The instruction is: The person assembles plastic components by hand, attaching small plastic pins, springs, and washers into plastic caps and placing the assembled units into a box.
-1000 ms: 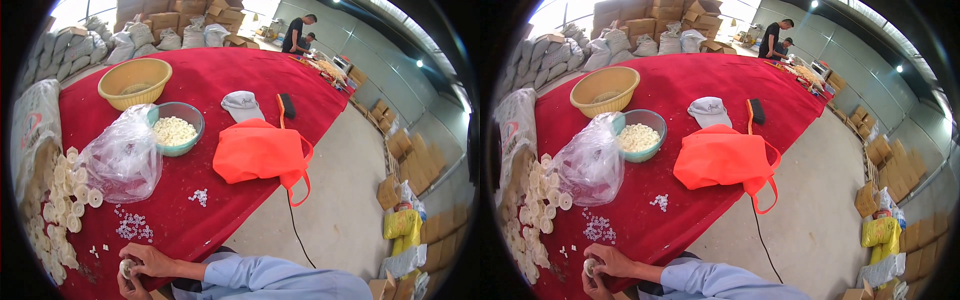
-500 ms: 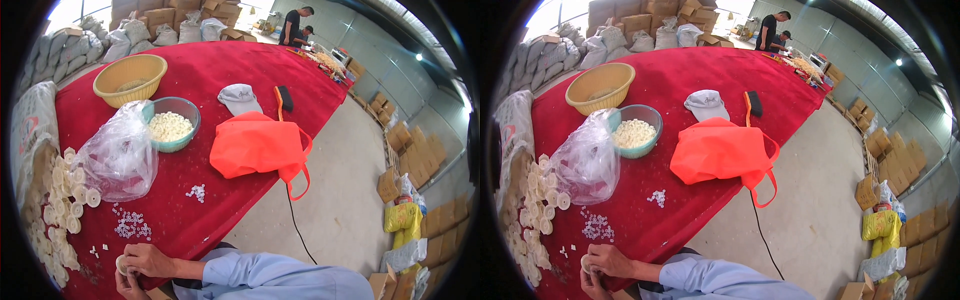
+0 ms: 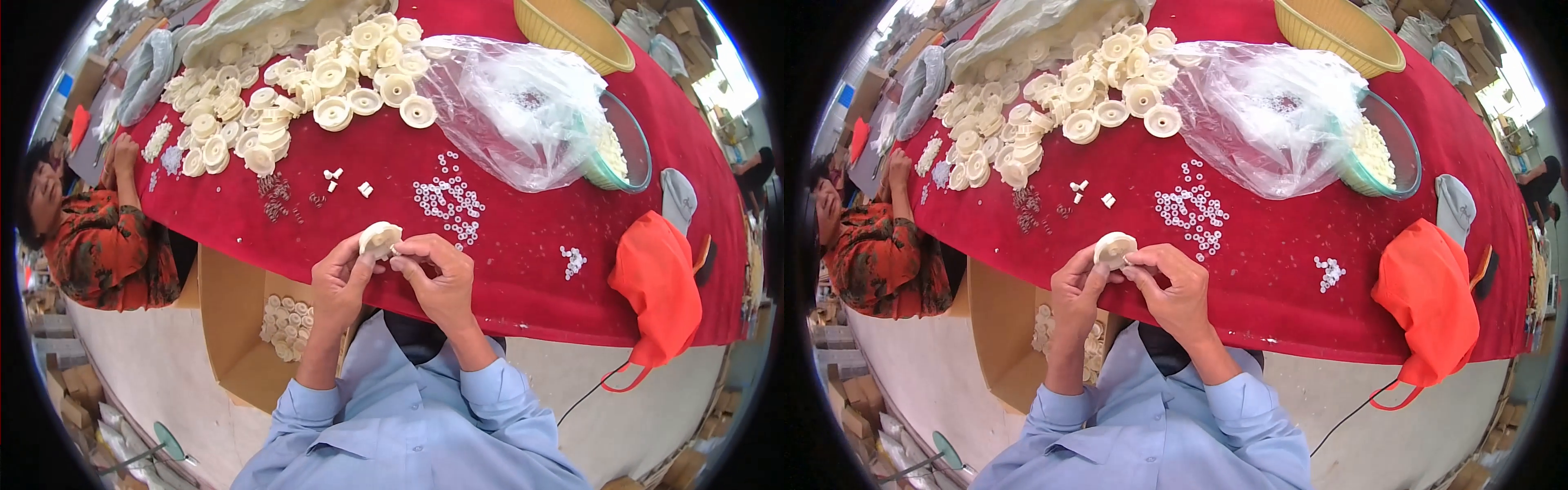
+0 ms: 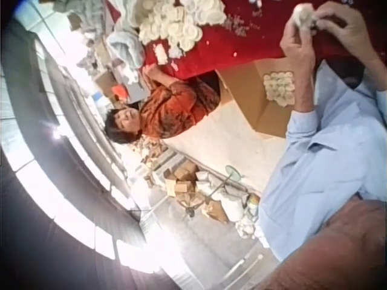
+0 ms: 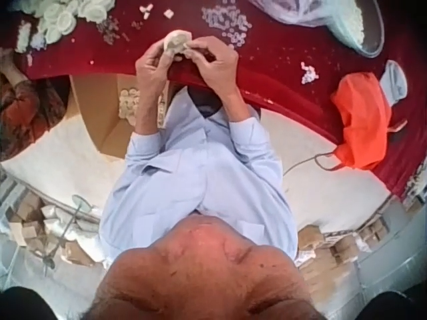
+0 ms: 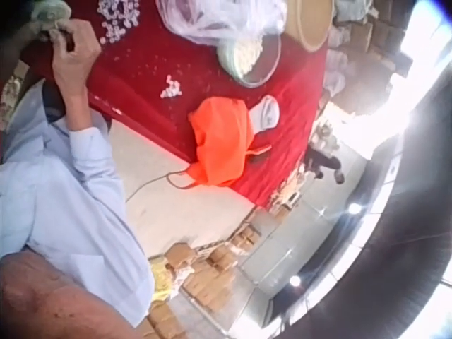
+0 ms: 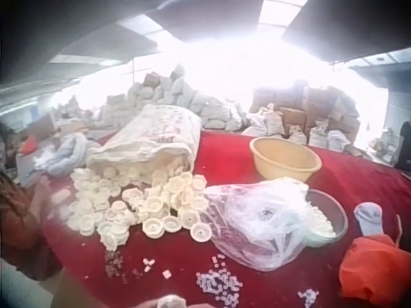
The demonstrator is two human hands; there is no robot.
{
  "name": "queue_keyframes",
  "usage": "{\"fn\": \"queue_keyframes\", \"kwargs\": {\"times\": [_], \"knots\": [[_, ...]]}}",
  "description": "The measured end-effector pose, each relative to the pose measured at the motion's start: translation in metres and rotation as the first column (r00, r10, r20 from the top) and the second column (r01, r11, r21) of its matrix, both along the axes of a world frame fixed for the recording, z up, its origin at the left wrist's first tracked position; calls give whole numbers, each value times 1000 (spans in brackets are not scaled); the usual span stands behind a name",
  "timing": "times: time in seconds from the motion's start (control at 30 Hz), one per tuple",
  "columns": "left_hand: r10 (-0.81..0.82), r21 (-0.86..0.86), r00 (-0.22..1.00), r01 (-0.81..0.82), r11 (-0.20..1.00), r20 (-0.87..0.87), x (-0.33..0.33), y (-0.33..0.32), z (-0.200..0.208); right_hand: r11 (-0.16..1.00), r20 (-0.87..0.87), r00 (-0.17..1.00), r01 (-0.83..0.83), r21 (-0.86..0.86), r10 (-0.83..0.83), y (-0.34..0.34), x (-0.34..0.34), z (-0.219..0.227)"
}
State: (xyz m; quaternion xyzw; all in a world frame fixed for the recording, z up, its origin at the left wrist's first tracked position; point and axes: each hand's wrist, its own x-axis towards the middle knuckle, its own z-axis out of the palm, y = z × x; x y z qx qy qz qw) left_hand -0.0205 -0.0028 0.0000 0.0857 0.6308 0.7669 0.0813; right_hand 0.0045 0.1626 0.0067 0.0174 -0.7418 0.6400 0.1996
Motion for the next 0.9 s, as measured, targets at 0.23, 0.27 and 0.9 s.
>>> {"fn": "queue_keyframes", "kwargs": {"times": [0.23, 0.27, 0.9], "knots": [[-34, -48, 999, 33, 998, -13, -3, 1, 2, 1000, 16, 1000, 14, 26, -14, -3, -3, -5], [-46, -65, 999, 44, 997, -25, -3, 2, 3, 999, 15, 1000, 14, 37, -15, -3, -4, -4], [-27, -112, 997, 19, 993, -73, 0, 2, -2, 998, 21, 998, 63, 23, -63, -1, -4, 4]]}}
